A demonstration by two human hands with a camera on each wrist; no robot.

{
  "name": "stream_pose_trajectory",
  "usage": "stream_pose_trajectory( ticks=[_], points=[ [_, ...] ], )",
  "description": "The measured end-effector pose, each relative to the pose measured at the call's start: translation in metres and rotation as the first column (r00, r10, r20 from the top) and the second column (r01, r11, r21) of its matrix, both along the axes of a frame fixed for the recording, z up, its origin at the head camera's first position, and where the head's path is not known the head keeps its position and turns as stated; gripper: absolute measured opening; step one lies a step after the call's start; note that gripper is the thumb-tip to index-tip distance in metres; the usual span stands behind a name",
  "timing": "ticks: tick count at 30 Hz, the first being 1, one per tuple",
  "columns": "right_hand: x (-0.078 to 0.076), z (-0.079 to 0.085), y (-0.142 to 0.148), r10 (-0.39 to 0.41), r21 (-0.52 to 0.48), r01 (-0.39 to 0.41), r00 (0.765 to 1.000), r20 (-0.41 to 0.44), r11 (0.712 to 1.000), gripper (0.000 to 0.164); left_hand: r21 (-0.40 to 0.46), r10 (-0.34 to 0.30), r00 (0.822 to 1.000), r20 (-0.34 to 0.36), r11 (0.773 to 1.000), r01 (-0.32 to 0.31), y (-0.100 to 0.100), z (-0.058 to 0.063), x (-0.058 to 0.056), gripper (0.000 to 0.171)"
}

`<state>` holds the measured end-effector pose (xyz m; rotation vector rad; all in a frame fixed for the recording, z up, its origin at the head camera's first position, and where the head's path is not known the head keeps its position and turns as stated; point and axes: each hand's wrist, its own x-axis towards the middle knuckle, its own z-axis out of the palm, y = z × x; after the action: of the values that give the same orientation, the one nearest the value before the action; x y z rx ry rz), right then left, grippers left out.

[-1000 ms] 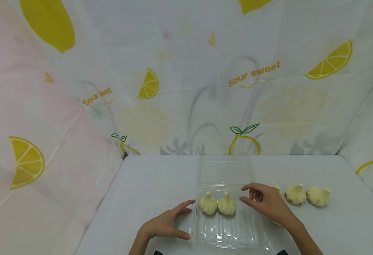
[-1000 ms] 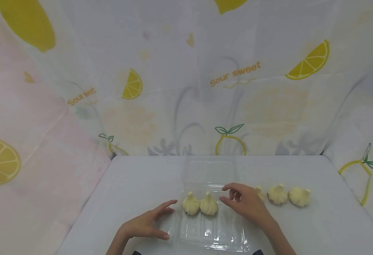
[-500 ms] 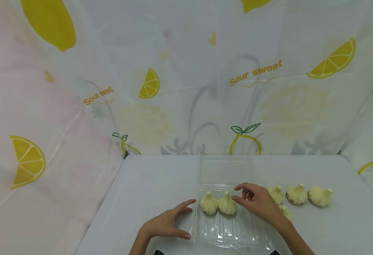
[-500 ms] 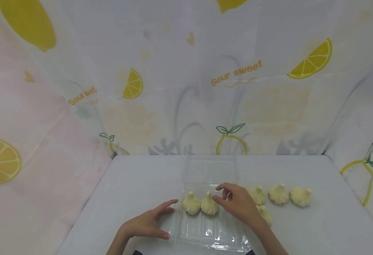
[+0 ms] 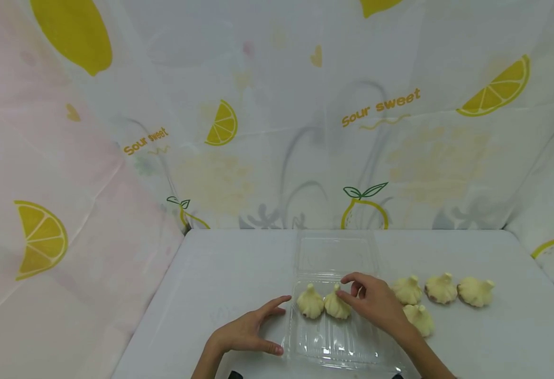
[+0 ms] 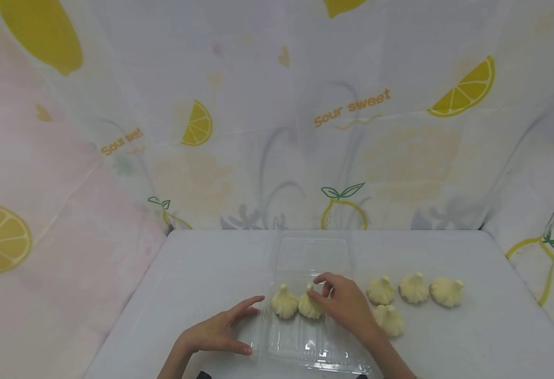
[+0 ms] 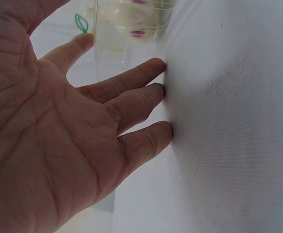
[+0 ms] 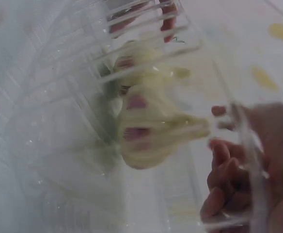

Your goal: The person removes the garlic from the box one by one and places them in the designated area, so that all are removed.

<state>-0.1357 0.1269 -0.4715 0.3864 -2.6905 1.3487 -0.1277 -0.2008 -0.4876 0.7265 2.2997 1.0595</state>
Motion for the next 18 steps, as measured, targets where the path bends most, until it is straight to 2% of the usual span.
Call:
stream_pose_trajectory(
  ticks=[13,18],
  points=[
    [0.001,-0.002,-0.013,-0.055,0.076,0.053,0.998,0.027,0.996,0.021,0.0,0.008,1.0,0.014,1.0,-0.008,0.0,0.001,0.0,0.096],
    [0.002,-0.003,-0.016,-0.059,0.098,0.058,0.998,0.012,0.994,0.019,0.001,0.006,1.0,0.016,1.0,-0.006,0.0,0.001,0.0,0.096]
  ],
)
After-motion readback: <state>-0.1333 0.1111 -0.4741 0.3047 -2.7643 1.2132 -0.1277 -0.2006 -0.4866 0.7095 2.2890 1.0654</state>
